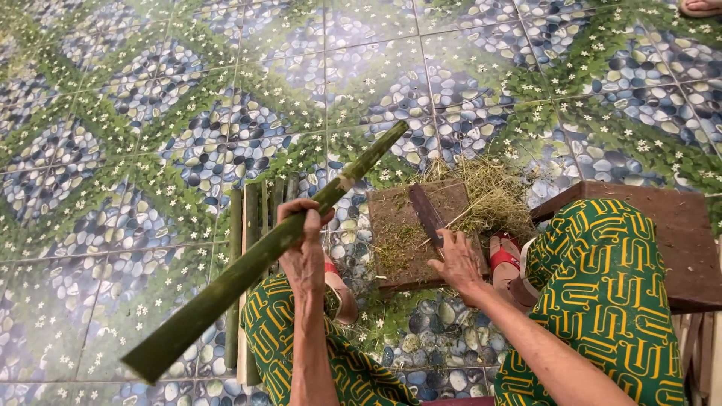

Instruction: The person sits on a tiled floor and uses a knife to shave the outer layer off a bamboo pole, rotating it to remove the green skin and smooth the surface. The person works on multiple bamboo pieces, placing finished pieces aside.

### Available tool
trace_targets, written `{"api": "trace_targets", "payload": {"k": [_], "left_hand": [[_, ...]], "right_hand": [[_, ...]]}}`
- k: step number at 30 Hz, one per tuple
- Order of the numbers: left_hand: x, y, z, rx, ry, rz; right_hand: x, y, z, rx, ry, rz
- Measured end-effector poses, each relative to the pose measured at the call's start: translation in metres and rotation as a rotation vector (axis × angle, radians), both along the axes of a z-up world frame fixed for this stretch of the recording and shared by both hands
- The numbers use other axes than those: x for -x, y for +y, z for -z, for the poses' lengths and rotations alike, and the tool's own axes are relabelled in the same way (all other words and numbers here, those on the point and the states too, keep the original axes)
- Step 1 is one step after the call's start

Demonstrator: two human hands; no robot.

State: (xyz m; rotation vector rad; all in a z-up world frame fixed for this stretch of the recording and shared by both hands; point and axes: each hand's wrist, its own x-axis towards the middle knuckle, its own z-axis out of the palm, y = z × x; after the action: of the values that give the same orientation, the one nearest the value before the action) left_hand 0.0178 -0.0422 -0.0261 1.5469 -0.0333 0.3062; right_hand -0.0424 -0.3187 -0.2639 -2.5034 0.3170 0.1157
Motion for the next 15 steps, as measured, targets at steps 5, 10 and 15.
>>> {"api": "trace_targets", "payload": {"k": [5, 10, 15], "left_hand": [[0.008, 0.0, -0.012, 0.203, -0.021, -0.048], [0.004, 0.004, -0.002, 0.343, -0.056, -0.08], [0.007, 0.003, -0.009, 0.414, -0.083, -0.079]], "right_hand": [[0.005, -0.005, 0.006, -0.114, -0.041, 0.027], [0.008, -0.007, 0.021, -0.146, -0.035, 0.08], [0.008, 0.001, 0.046, -0.079, -0.208, 0.071]]}}
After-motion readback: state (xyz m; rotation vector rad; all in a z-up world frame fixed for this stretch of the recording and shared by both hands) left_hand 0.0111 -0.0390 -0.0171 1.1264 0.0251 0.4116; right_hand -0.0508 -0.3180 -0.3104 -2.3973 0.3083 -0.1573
